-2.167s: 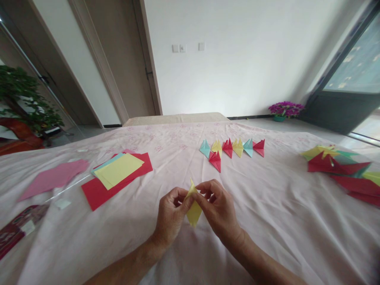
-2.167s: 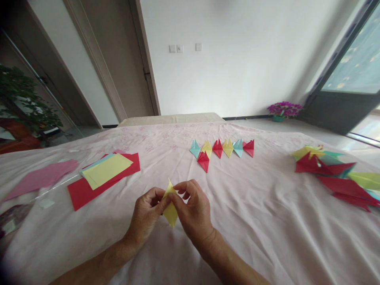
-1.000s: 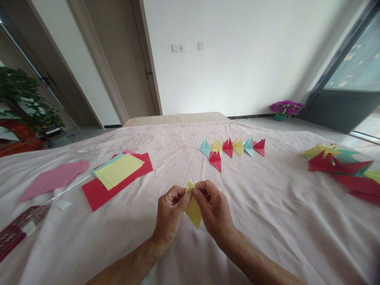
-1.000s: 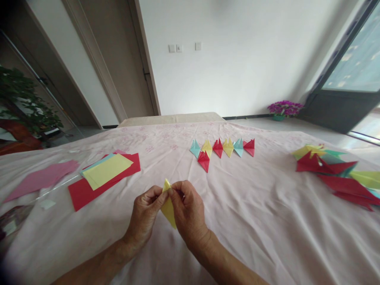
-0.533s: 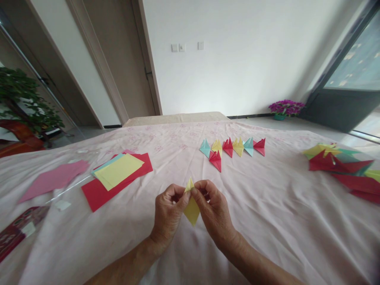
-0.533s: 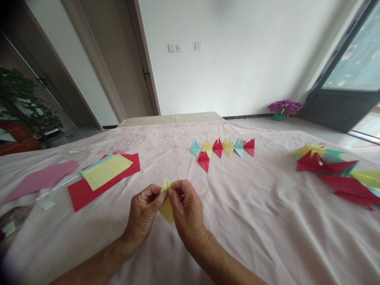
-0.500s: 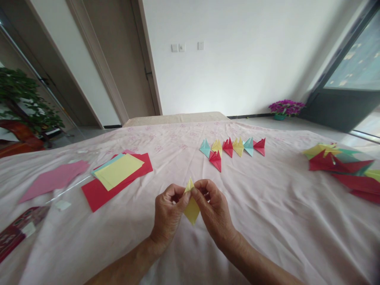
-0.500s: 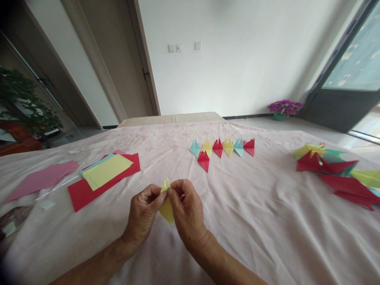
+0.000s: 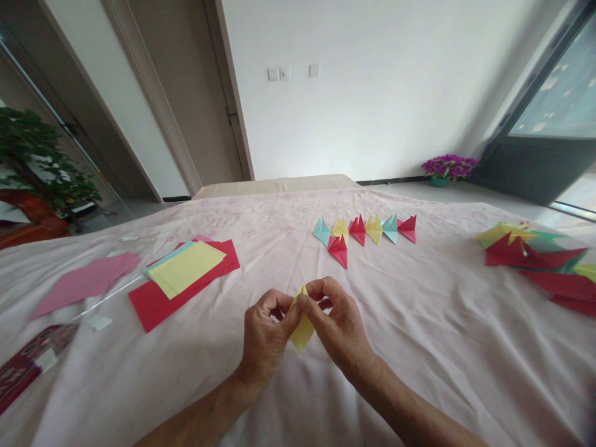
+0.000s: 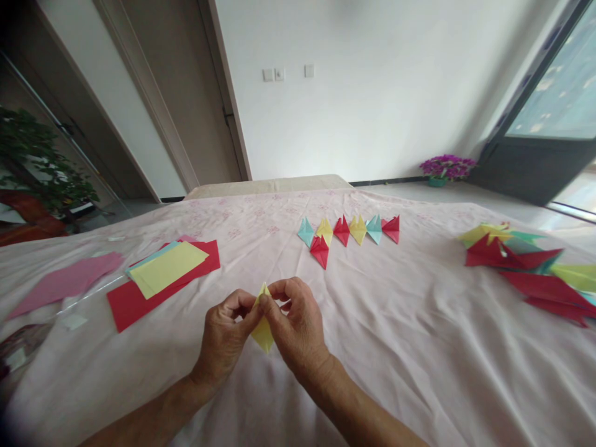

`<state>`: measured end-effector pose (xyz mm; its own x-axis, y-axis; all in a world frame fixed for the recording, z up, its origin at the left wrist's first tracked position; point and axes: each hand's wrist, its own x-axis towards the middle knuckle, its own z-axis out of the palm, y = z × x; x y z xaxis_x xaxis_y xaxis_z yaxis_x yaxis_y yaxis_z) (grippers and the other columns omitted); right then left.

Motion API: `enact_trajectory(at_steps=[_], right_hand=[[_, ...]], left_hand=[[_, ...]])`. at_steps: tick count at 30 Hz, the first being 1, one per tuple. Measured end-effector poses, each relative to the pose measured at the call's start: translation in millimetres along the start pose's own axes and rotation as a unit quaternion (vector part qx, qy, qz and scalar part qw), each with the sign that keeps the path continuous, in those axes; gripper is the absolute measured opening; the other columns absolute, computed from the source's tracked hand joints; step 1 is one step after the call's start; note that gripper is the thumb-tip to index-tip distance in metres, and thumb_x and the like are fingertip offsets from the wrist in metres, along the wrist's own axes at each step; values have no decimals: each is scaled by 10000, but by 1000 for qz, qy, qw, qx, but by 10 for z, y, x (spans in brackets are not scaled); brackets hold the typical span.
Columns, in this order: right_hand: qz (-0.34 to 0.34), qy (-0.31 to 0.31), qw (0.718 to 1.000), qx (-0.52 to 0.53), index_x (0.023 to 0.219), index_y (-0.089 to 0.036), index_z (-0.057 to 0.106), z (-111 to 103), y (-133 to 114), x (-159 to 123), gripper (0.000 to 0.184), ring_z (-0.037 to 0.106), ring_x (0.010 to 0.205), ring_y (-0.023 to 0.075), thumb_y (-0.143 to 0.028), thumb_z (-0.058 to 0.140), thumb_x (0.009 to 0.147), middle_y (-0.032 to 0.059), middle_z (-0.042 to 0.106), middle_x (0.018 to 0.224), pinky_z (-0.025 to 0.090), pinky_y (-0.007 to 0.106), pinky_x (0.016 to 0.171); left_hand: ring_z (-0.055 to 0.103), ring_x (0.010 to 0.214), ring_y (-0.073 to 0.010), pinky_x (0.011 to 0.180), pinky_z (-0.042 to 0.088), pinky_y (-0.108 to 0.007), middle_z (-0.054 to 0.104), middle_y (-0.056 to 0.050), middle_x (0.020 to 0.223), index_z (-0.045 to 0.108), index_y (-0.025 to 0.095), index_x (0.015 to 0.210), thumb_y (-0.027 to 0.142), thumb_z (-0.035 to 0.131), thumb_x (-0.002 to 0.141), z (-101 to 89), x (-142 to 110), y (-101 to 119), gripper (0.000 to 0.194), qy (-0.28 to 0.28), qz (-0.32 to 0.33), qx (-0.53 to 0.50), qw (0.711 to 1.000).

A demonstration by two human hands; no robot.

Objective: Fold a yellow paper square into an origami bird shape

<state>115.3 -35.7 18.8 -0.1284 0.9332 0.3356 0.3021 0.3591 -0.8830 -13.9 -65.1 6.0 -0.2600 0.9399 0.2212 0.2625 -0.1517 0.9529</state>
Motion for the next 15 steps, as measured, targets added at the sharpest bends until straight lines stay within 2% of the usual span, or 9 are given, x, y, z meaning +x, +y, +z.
enact_trajectory(at_steps=[4, 11, 15], right_hand=[[-4, 2, 1000, -10, 758, -193, 612, -4, -4, 11, 121, 606, 760, 181, -291, 588, 823, 28, 634, 775, 481, 293, 668], [-61, 1, 997, -46, 731, -208, 617, -30, -16, 33, 135, 566, 763, 181, -251, 551, 841, 26, 614, 752, 475, 299, 687], [-78, -4, 995, -66, 714, -202, 611, -40, 18, 62, 145, 566, 744, 175, -243, 558, 843, 19, 609, 728, 458, 293, 688]], left_hand=[[477, 573, -112, 545, 390, -200, 570, 24, 596, 603, 163, 630, 372, 700, 774, 1, 5, 18, 272, 3, -3, -7, 1000], [502, 587, -121, 554, 396, -202, 571, 18, 594, 591, 162, 621, 392, 727, 738, 18, 8, 43, 291, 5, -21, -30, 999], [540, 607, -125, 544, 412, -201, 601, 11, 666, 616, 160, 735, 429, 711, 746, 36, 10, 5, 285, -46, -73, -109, 990]])
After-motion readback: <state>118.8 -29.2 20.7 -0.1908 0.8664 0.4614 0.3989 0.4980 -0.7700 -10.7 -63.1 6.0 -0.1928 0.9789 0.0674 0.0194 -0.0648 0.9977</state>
